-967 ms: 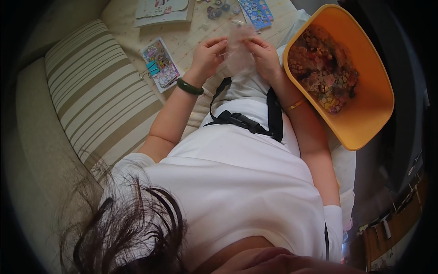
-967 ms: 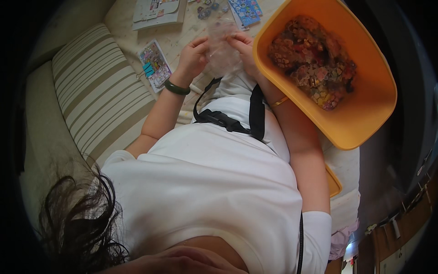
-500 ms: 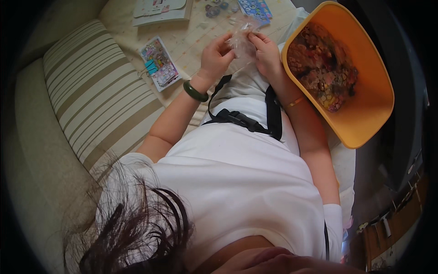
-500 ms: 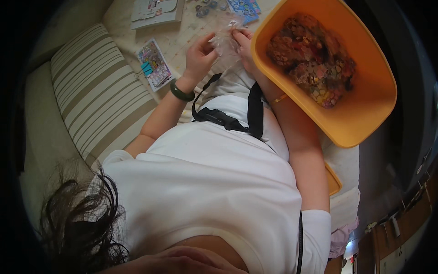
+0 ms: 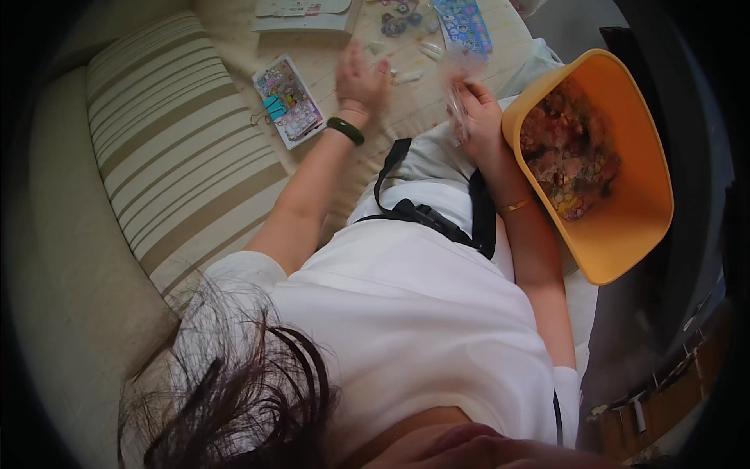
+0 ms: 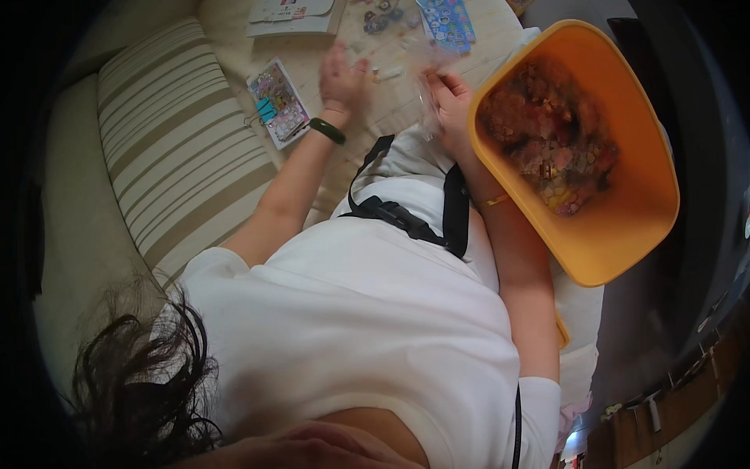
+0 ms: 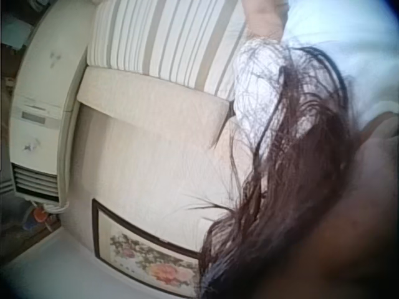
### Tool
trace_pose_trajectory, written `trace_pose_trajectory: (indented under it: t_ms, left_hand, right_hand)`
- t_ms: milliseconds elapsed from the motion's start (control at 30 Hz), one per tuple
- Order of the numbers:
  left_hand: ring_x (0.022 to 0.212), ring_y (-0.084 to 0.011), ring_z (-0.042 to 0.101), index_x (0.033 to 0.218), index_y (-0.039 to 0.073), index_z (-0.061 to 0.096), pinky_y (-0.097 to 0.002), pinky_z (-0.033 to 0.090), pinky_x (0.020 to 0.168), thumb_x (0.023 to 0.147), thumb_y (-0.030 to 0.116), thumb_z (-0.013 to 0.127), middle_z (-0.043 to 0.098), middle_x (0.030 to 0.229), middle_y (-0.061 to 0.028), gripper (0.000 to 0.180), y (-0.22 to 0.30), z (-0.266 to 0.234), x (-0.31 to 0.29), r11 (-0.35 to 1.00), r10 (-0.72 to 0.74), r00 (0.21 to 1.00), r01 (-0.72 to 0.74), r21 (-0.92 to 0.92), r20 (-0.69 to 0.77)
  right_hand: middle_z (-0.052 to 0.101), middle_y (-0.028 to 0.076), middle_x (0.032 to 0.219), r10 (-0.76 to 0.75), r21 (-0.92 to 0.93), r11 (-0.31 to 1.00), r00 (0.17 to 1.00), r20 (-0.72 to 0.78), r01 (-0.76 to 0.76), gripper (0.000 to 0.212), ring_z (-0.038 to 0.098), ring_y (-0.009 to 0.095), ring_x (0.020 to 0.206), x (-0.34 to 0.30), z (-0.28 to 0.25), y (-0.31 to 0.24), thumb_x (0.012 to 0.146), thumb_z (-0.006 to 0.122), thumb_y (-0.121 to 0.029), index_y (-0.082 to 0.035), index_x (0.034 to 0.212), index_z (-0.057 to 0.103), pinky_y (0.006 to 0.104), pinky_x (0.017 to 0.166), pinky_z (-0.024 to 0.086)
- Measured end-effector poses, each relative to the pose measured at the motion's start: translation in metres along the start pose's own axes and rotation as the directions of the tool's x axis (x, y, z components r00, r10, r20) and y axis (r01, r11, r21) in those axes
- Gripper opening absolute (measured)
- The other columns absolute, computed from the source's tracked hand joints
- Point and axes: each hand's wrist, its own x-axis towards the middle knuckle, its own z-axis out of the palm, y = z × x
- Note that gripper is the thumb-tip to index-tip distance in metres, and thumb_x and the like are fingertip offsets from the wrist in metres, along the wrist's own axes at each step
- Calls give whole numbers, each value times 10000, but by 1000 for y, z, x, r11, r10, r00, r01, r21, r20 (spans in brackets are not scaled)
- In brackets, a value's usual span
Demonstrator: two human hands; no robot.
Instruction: The person lies on a bed and organizes small craft items, including stickers and charms, into clear plastic bags. They handle the items one by one, placing them into bags and occasionally adjusting the contents of a nearby orange bin.
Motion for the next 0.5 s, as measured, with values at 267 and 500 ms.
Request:
trace_pose_trajectory:
  t_ms: [267,500]
  left_hand:
    - [1318,-399,112,1388,6,114,-483,105,1065,555,661,655,120,1419,-248,1189,6,-44,-59,962,225,963,-243,122,147]
    - [1302,-487,42,1415,115,-9,-578,14,1032,464,691,662,27,1427,-280,1299,50,2,-23,966,160,961,-200,166,225]
  right_hand:
    - [613,28,872,32,53,998,998,48,-35,122,573,81,752,0,-5,2,879,531,-73,-29,970,598,194,649,456]
    - [608,28,864,41,48,998,998,50,-43,116,571,86,750,-3,0,-4,881,523,-68,-23,962,592,207,641,462]
